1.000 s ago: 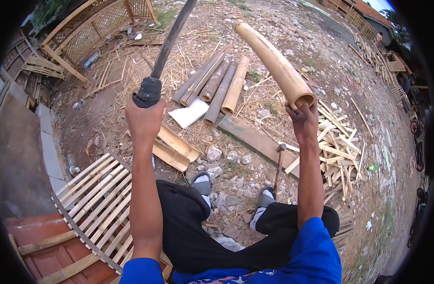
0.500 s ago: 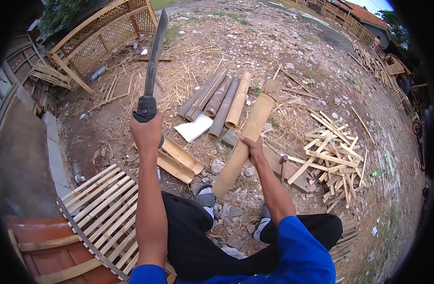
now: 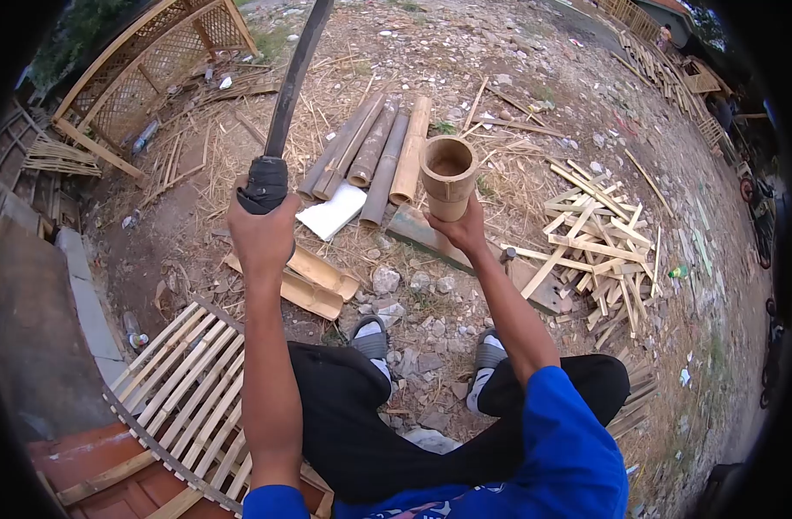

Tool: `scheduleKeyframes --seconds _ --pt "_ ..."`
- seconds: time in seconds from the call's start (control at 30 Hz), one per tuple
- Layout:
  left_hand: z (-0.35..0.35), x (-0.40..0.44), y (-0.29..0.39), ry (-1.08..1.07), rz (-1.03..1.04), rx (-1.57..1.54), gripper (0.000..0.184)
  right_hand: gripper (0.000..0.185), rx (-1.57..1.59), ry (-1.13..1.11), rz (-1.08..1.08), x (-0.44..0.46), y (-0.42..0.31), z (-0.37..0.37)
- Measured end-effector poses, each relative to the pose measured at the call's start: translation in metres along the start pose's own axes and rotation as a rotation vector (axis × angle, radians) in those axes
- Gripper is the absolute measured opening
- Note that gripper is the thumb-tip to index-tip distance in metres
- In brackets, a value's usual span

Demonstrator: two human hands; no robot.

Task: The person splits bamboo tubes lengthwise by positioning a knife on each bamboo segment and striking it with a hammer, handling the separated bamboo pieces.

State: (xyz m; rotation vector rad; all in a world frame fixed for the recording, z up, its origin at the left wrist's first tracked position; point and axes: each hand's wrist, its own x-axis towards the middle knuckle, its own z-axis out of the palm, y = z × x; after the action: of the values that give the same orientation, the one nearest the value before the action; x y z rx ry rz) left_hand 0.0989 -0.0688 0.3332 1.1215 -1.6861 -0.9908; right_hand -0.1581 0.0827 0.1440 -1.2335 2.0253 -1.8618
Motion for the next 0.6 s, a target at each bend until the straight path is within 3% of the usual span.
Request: scheduleKeyframes --seconds 0.17,0.27,0.47,0.6 --pt "0.012 -0.019 0.011 -0.283 -0.021 -0.180 0.026 0.074 0.011 0.079 0.018 -0.007 0.008 -0.014" --pt "0.032 -0.048 0.022 -0.439 -0.230 -0.345 0.033 0.077 0.037 0.103 0.025 0.006 -0.005 -0.026" --pt "0.046 -0.084 0.044 -0.633 -0.179 -0.332 0.043 0.075 -0.080 0.279 -0.078 0.009 -0.038 -0.024" --pt "0.040 -0.099 0.058 -0.628 -0.061 -0.331 0.046 0.073 -0.106 0.428 -0.040 0.009 -0.040 -0.013"
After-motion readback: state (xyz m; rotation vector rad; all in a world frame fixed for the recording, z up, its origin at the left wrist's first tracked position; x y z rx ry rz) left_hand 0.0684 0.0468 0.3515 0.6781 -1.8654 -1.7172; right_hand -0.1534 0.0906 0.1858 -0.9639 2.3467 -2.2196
